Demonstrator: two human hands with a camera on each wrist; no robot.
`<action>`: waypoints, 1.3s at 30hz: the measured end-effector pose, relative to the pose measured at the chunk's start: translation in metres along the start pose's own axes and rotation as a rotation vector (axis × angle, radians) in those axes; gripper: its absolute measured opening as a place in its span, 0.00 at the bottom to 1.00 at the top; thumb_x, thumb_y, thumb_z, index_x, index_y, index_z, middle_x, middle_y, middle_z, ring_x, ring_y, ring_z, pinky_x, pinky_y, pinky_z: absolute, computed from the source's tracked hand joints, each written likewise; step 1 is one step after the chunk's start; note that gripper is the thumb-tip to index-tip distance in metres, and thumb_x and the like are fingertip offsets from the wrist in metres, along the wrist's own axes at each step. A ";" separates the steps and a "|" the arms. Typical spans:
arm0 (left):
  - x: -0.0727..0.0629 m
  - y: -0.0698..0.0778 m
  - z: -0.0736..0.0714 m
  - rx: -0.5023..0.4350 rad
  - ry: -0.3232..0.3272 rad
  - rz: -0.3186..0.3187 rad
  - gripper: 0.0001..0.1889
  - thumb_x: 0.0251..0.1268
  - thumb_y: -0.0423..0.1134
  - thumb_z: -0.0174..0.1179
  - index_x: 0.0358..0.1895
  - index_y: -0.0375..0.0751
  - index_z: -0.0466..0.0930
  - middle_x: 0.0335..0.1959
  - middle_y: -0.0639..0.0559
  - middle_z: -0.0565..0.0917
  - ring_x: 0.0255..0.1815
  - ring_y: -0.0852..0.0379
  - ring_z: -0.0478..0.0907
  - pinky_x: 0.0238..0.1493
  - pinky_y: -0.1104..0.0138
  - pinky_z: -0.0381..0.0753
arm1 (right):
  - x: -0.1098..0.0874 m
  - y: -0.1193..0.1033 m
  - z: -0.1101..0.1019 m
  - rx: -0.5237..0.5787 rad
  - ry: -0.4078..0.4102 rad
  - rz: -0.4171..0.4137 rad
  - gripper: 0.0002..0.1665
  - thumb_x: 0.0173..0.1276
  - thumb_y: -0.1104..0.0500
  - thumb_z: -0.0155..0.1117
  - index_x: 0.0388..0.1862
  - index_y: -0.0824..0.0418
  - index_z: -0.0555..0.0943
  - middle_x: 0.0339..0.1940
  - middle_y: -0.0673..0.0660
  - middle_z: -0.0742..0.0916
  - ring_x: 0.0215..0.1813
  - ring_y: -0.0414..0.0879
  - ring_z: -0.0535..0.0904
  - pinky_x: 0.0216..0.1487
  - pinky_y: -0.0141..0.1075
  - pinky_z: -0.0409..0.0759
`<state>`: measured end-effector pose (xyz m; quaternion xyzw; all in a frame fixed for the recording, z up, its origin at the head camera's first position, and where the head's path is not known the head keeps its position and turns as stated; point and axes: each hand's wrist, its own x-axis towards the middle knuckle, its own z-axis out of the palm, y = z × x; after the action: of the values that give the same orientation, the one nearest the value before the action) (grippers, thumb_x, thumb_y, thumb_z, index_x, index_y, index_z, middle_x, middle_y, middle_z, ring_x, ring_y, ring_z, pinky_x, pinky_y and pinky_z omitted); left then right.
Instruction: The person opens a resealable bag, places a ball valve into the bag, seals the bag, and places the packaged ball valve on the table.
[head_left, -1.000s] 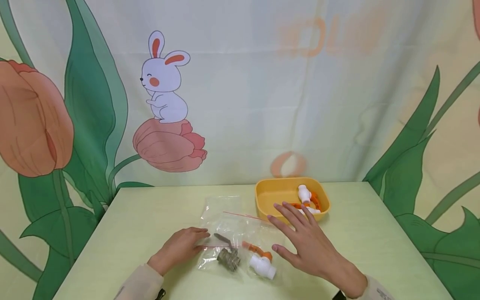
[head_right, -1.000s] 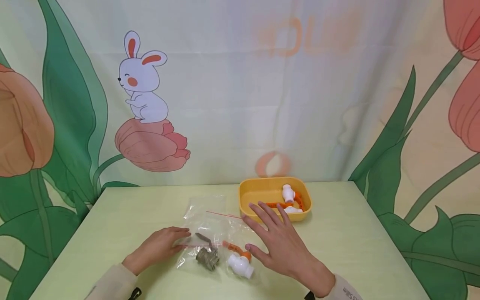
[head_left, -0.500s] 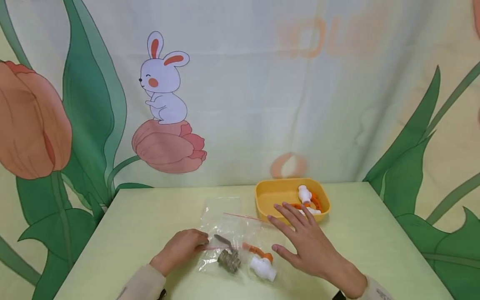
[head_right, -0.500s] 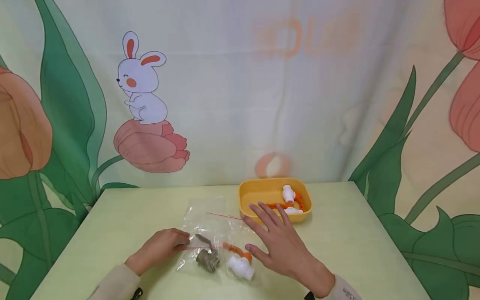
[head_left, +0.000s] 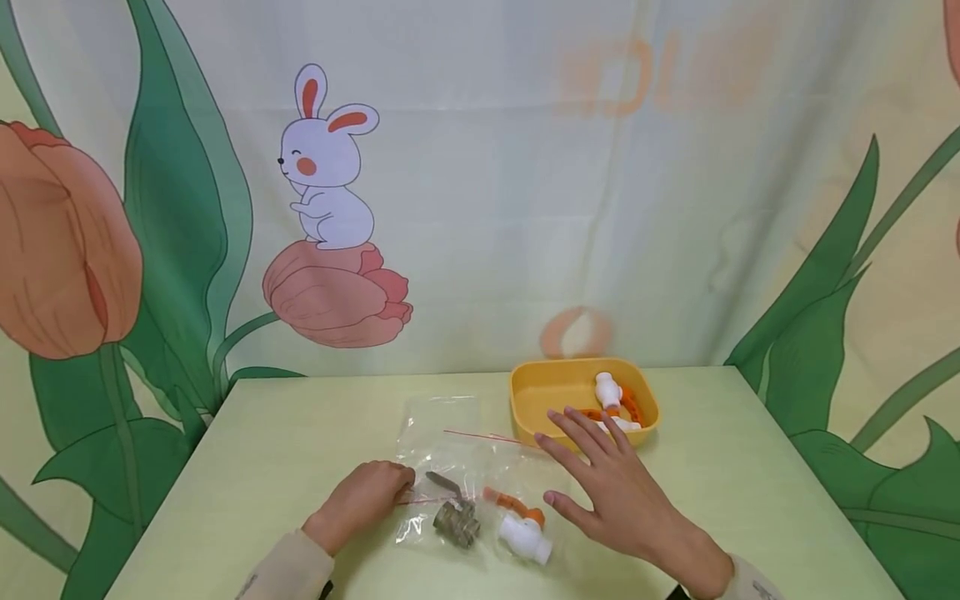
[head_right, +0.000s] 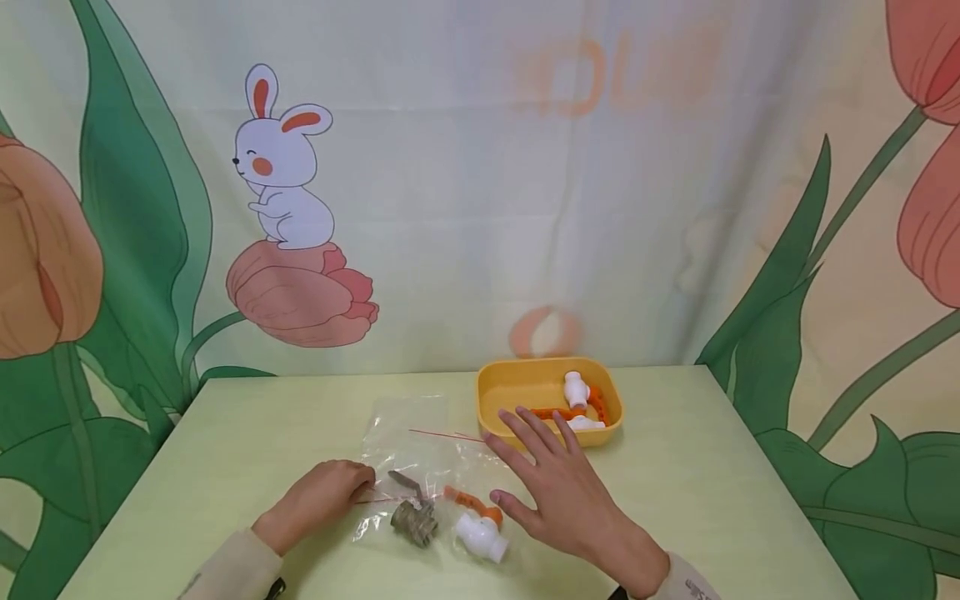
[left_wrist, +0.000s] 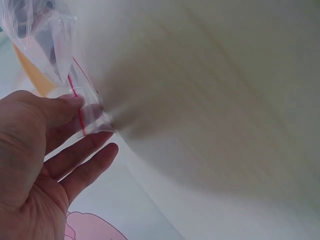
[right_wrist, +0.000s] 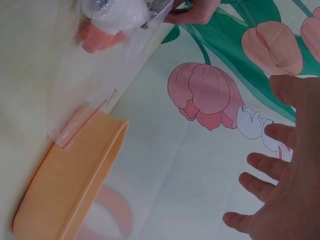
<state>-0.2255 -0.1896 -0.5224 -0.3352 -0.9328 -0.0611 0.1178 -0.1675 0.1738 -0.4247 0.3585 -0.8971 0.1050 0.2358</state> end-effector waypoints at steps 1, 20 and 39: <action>0.000 0.000 0.000 0.007 0.008 -0.010 0.11 0.56 0.31 0.67 0.23 0.47 0.75 0.19 0.58 0.80 0.20 0.62 0.74 0.23 0.68 0.72 | 0.000 0.000 0.000 -0.001 -0.001 0.000 0.36 0.68 0.41 0.62 0.73 0.46 0.67 0.78 0.52 0.66 0.78 0.52 0.60 0.72 0.62 0.57; -0.003 0.000 -0.004 0.037 0.076 -0.014 0.08 0.53 0.27 0.68 0.28 0.47 0.84 0.25 0.58 0.82 0.24 0.61 0.79 0.24 0.68 0.78 | -0.003 0.001 0.004 -0.028 -0.015 0.006 0.36 0.70 0.39 0.58 0.75 0.43 0.64 0.78 0.50 0.65 0.78 0.51 0.59 0.72 0.61 0.58; 0.005 -0.011 -0.029 0.082 0.224 -0.119 0.07 0.55 0.28 0.69 0.35 0.45 0.86 0.32 0.54 0.88 0.35 0.56 0.84 0.32 0.63 0.84 | 0.000 0.004 -0.001 -0.031 0.001 0.000 0.36 0.69 0.40 0.60 0.74 0.45 0.66 0.77 0.52 0.67 0.77 0.53 0.61 0.74 0.60 0.55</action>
<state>-0.2311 -0.2003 -0.4932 -0.2653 -0.9337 -0.0665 0.2310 -0.1697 0.1767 -0.4236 0.3548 -0.8985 0.0910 0.2419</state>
